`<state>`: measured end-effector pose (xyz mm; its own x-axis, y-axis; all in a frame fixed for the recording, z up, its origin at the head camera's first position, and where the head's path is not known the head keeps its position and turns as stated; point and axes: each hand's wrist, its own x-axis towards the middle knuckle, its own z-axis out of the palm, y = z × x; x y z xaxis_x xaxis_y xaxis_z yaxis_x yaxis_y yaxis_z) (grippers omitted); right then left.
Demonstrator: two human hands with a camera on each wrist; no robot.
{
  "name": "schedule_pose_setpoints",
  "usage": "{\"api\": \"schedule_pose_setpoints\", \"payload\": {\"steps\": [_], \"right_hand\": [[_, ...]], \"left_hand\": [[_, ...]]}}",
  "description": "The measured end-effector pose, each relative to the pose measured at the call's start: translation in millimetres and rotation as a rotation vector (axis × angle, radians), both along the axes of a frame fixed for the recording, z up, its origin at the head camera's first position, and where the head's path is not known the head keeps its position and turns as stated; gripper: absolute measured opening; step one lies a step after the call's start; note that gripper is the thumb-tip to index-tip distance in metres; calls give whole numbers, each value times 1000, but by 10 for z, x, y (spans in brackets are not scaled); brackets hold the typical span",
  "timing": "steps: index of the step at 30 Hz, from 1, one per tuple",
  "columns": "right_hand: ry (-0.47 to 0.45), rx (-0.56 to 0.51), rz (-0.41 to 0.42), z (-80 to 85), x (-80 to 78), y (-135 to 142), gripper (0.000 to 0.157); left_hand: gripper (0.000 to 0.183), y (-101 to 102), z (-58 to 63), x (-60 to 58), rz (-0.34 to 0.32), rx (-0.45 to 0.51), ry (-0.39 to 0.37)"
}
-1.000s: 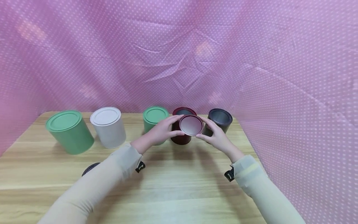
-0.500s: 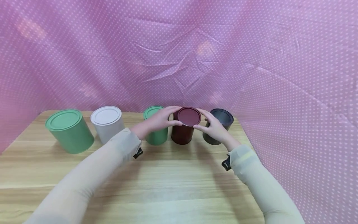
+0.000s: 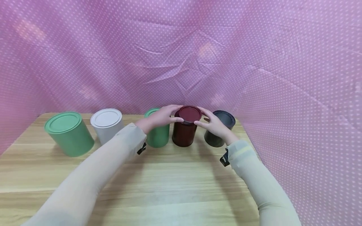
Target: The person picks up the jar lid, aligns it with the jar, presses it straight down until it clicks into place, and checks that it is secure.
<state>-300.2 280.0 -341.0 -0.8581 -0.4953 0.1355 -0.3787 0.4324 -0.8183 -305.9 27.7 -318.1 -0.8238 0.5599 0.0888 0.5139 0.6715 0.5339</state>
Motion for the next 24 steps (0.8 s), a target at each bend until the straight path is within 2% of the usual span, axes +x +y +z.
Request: {"api": "schedule_pose_setpoints", "payload": {"steps": [4,10,17,24], "right_hand": [[-26,15,-1,4,-65,-22,62],[-68,17,22,-66,-155,-50,62],[-122,33,-9,-142,-140,-22,62],[-122,-18,2,-162,-168,-22,62]], "left_hand": [[66,-25,-2,-57,-13,-2,-5],[67,-68,-35,-103,3,-6,-40],[67,-52,-80,-95,-3,-16,-67],[70,-24,-72,-113,25,-49,-81]]}}
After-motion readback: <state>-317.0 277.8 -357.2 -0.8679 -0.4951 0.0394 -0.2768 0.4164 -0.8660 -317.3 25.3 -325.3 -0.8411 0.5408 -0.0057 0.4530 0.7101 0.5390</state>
